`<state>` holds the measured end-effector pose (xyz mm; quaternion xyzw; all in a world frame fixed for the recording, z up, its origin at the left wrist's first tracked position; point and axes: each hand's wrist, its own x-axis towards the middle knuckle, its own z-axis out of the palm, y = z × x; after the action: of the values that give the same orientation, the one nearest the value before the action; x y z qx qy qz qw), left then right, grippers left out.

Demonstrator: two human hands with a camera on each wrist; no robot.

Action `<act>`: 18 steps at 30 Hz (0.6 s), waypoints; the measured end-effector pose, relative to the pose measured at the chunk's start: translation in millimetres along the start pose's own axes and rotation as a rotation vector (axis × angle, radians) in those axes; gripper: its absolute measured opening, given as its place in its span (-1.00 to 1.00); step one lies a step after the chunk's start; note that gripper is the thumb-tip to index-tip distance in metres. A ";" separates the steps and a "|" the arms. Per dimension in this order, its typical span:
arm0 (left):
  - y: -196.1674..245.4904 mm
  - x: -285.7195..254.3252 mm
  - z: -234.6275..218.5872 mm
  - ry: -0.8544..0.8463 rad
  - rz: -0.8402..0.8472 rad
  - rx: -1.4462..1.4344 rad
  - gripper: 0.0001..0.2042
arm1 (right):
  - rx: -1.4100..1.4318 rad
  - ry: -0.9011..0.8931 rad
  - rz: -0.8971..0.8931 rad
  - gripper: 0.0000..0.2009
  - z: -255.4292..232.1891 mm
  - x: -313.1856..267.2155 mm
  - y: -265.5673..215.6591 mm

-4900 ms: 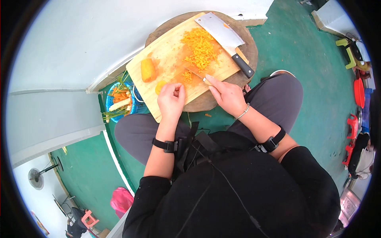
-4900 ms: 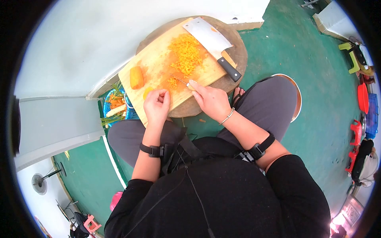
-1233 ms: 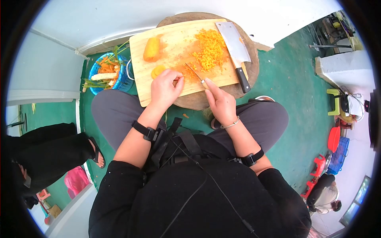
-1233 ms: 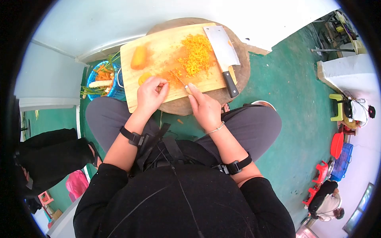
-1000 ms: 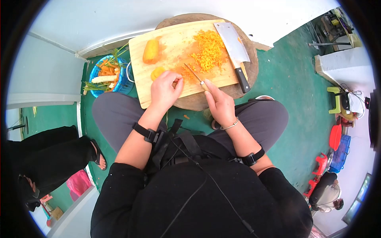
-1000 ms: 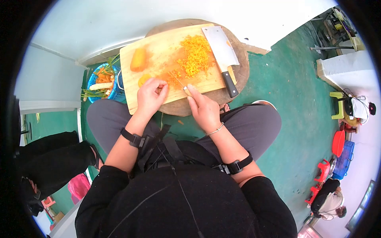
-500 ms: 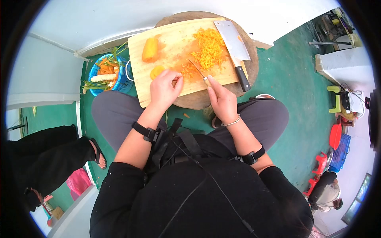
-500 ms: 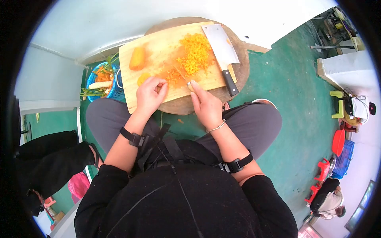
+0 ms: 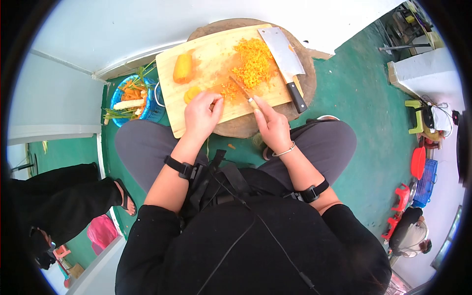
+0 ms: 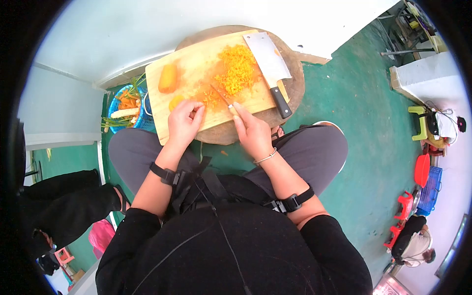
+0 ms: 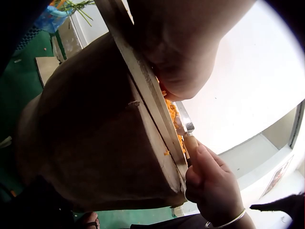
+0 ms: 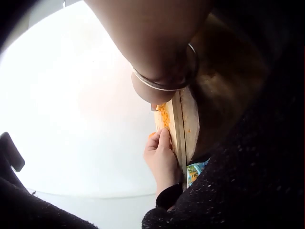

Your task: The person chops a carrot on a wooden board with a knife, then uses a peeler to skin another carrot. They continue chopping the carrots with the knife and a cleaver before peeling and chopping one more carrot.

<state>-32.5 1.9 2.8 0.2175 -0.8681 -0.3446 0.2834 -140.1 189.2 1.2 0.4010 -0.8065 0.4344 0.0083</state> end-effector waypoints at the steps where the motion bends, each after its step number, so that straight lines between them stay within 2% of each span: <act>1: -1.5 -0.5 0.1 0.002 0.006 0.008 -0.95 | 0.000 0.003 0.002 -0.63 -2.3 0.6 -3.8; 3: -2.5 -0.9 1.7 -0.002 0.012 0.013 -0.95 | -0.112 -0.177 0.083 -0.63 -10.0 3.3 -11.9; 6: -2.0 -1.5 2.0 0.025 0.028 -0.008 -0.93 | -0.215 -0.232 0.119 -0.62 -10.3 4.3 -15.6; 7: -1.3 -1.5 0.5 0.018 0.039 0.022 -0.92 | -0.215 -0.225 0.124 -0.62 -7.3 2.6 -10.3; 9: 0.1 1.0 0.5 0.008 0.064 0.051 -0.91 | -0.140 -0.062 -0.060 -0.63 -0.4 2.4 0.2; 13: -1.1 0.2 1.2 0.014 0.049 0.005 -0.92 | -0.108 0.000 0.006 -0.64 -4.3 3.6 -6.1; 15: 0.1 0.0 1.9 0.004 0.016 -0.020 -0.92 | -0.223 -0.097 0.082 -0.64 -7.7 6.6 -5.1; 18: 0.2 -0.1 3.5 0.011 -0.017 -0.073 -0.91 | -0.193 -0.077 0.067 -0.65 -5.6 6.6 -0.5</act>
<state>-34.7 3.7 0.8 0.2163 -0.8515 -0.3775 0.2928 -146.2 188.8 7.4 0.3874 -0.8573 0.3391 0.0014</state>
